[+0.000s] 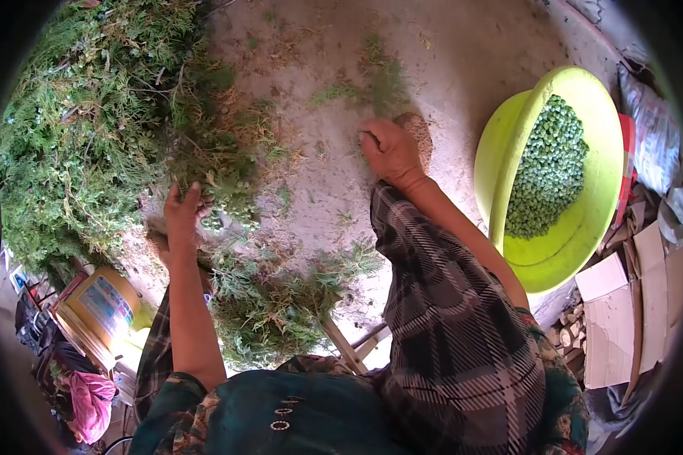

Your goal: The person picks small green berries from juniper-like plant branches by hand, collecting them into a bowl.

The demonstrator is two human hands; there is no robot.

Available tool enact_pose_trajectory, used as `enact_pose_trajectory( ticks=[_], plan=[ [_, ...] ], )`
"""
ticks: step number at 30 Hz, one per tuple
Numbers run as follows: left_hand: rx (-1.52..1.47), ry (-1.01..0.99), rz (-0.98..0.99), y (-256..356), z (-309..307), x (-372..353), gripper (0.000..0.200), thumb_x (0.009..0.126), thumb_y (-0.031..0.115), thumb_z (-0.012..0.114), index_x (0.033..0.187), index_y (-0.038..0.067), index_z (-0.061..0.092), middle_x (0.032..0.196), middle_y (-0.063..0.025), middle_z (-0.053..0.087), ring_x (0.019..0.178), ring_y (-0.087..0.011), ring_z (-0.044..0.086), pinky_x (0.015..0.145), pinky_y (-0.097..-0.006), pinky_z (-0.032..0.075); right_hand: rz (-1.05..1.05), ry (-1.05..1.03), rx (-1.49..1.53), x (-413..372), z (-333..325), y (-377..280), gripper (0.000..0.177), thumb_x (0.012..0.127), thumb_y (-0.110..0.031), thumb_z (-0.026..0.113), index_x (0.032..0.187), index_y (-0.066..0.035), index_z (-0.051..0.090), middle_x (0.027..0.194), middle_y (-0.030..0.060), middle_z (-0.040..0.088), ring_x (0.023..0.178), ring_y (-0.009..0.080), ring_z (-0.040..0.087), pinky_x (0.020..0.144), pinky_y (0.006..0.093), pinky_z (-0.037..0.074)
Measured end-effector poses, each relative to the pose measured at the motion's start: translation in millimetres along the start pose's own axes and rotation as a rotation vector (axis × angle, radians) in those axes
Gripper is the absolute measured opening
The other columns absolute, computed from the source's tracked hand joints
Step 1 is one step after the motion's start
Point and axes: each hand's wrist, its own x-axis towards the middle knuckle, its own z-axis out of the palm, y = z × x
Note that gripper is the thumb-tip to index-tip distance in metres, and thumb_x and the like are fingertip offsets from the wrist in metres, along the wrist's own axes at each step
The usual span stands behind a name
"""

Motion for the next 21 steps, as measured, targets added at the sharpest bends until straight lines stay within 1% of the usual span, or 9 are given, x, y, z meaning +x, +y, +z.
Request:
enact_pose_trajectory(
  ticks=[2, 4, 7, 11, 13, 14, 16, 20, 21],
  plan=[
    [0.068, -0.021, -0.043, 9, -14, 4, 0.034, 0.083, 0.013, 0.064, 0.112, 0.0, 0.052, 0.093, -0.0071, 0.063, 0.072, -0.0166, 0.063, 0.06, -0.0288, 0.052, -0.003, 0.014, -0.017, 0, 0, 0, 0.011, 0.079, -0.007, 0.058, 0.09, -0.005, 0.061, 0.082, 0.0108, 0.06, 0.075, 0.0251, 0.06, 0.068, 0.0304, 0.047],
    [0.752, 0.027, 0.31, 18, -17, 0, 0.033, 0.083, 0.015, 0.064, 0.108, -0.004, 0.055, 0.094, -0.0144, 0.065, 0.077, -0.025, 0.064, 0.069, -0.0332, 0.051, -0.004, 0.009, -0.019, 0, 0, 2, 0.011, 0.079, -0.007, 0.058, 0.09, -0.005, 0.061, 0.083, 0.0106, 0.06, 0.075, 0.0248, 0.061, 0.068, 0.0301, 0.047],
    [0.976, 0.177, 0.245, 57, -2, -7, 0.041, 0.084, 0.025, 0.062, 0.107, -0.008, 0.058, 0.1, -0.0234, 0.064, 0.088, -0.0332, 0.063, 0.078, -0.0371, 0.048, -0.001, 0.001, -0.029, -1, 1, 2, 0.012, 0.079, -0.006, 0.058, 0.09, -0.004, 0.06, 0.083, 0.0102, 0.06, 0.075, 0.0241, 0.061, 0.068, 0.0294, 0.048],
    [0.839, 0.358, 0.295, 58, 21, 36, 0.048, 0.081, 0.036, 0.061, 0.102, -0.007, 0.061, 0.097, -0.0265, 0.062, 0.092, -0.0365, 0.062, 0.078, -0.039, 0.047, -0.004, 0.004, -0.037, -1, 2, 2, 0.012, 0.079, -0.006, 0.058, 0.091, -0.004, 0.061, 0.083, 0.0098, 0.06, 0.074, 0.0234, 0.06, 0.068, 0.0288, 0.047],
    [1.114, 0.266, 0.072, 48, 23, 58, 0.055, 0.076, 0.043, 0.063, 0.1, -0.006, 0.061, 0.095, -0.0253, 0.063, 0.091, -0.0375, 0.061, 0.078, -0.0407, 0.047, -0.016, 0.013, -0.04, -1, 3, 2, 0.012, 0.079, -0.006, 0.057, 0.091, -0.004, 0.061, 0.083, 0.0097, 0.06, 0.074, 0.0233, 0.06, 0.068, 0.0286, 0.047],
    [1.113, 0.267, 0.075, 45, 18, 58, 0.055, 0.076, 0.043, 0.063, 0.1, -0.006, 0.061, 0.095, -0.0253, 0.063, 0.091, -0.0375, 0.061, 0.078, -0.0407, 0.047, -0.025, 0.024, -0.043, 0, 2, 2, 0.012, 0.079, -0.006, 0.057, 0.091, -0.005, 0.061, 0.082, 0.0096, 0.06, 0.074, 0.0232, 0.06, 0.068, 0.0285, 0.047],
    [1.0, 0.283, 0.358, 53, 14, 45, 0.053, 0.073, 0.043, 0.065, 0.093, -0.006, 0.061, 0.087, -0.0253, 0.063, 0.085, -0.0382, 0.062, 0.075, -0.042, 0.047, -0.01, 0.028, -0.054, 0, 2, 6, 0.012, 0.079, -0.006, 0.057, 0.091, -0.005, 0.061, 0.083, 0.0101, 0.06, 0.074, 0.0234, 0.06, 0.067, 0.0285, 0.047],
    [1.076, 0.174, 0.212, 81, -10, 7, 0.042, 0.08, 0.034, 0.063, 0.09, -0.007, 0.06, 0.076, -0.0265, 0.061, 0.075, -0.0416, 0.059, 0.067, -0.0438, 0.045, -0.023, -0.011, -0.04, -1, 2, 9, 0.013, 0.08, -0.008, 0.058, 0.093, -0.004, 0.06, 0.082, 0.0076, 0.061, 0.071, 0.0188, 0.059, 0.065, 0.028, 0.047],
    [1.021, 0.138, 0.319, 72, -26, 12, 0.038, 0.082, 0.031, 0.062, 0.086, -0.007, 0.06, 0.074, -0.0251, 0.06, 0.067, -0.0414, 0.056, 0.064, -0.0432, 0.044, -0.042, -0.004, -0.037, 0, 2, 12, 0.013, 0.08, -0.008, 0.058, 0.093, -0.004, 0.06, 0.082, 0.0076, 0.061, 0.071, 0.0188, 0.059, 0.065, 0.028, 0.047]
  ],
)
